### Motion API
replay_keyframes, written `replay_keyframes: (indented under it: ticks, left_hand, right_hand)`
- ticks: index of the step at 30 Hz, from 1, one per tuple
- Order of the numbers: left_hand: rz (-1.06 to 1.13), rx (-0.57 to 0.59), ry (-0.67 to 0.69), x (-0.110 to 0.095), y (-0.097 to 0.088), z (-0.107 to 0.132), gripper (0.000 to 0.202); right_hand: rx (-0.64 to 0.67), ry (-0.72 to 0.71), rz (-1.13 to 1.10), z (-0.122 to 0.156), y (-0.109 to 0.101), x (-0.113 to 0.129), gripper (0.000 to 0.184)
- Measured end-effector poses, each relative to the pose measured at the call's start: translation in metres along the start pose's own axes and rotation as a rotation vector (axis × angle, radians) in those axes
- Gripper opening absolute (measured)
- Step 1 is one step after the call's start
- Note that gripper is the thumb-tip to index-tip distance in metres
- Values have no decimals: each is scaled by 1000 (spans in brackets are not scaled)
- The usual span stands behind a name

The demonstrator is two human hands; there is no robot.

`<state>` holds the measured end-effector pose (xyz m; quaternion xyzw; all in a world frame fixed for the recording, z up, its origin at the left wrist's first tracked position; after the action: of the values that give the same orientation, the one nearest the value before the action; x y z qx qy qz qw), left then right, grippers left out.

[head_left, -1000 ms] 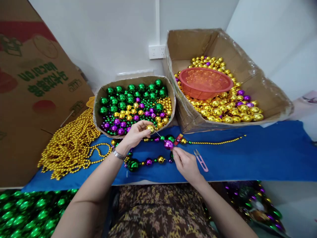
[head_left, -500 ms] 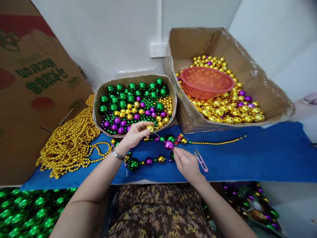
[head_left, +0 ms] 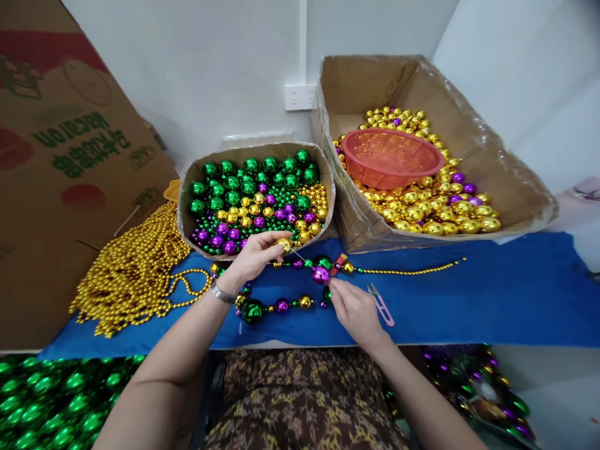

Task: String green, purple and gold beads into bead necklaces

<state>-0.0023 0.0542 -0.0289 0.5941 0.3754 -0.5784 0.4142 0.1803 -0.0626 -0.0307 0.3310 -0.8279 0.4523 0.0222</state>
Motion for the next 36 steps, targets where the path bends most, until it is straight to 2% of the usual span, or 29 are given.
replay_keyframes:
  ticks: [5, 7, 11, 14, 20, 24, 30, 36]
  left_hand:
    - [-212, 45, 34, -10, 15, 7, 42]
    - [-245, 32, 55, -12, 21, 10, 44]
    - [-106, -60, 46, -4, 20, 12, 42]
    - [-30, -106, 21, 5, 18, 12, 37]
    - [140, -182, -14, 11, 21, 17, 37]
    - [238, -170, -16, 10, 27, 22, 35]
    - [134, -216, 46, 4, 21, 24, 37]
    - [109, -187, 23, 9, 25, 25, 37]
  right_hand:
    - [6, -51, 128, -3, 2, 7, 24]
    - [-6, -48, 116, -4, 4, 8, 22]
    - [-11, 65, -48, -4, 7, 0, 18]
    - [31, 66, -121, -2, 9, 0, 19]
    - [13, 52, -39, 4, 10, -5, 28]
    - [-33, 51, -48, 5, 9, -6, 25]
    - [-34, 87, -157, 2, 5, -3, 18]
    - [-45, 120, -207, 1, 4, -5, 18]
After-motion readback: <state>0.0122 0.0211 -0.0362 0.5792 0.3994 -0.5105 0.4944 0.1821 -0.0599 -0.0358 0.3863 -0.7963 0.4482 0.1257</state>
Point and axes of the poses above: each hand's wrist, its own z-axis away from the middle knuckle, its own y-axis out of the palm, x = y × z, the point moved 10 cm from there along -z, towards the middle knuckle, and after that the axes turned 3 degrees about -y, right-handed, at the moved point
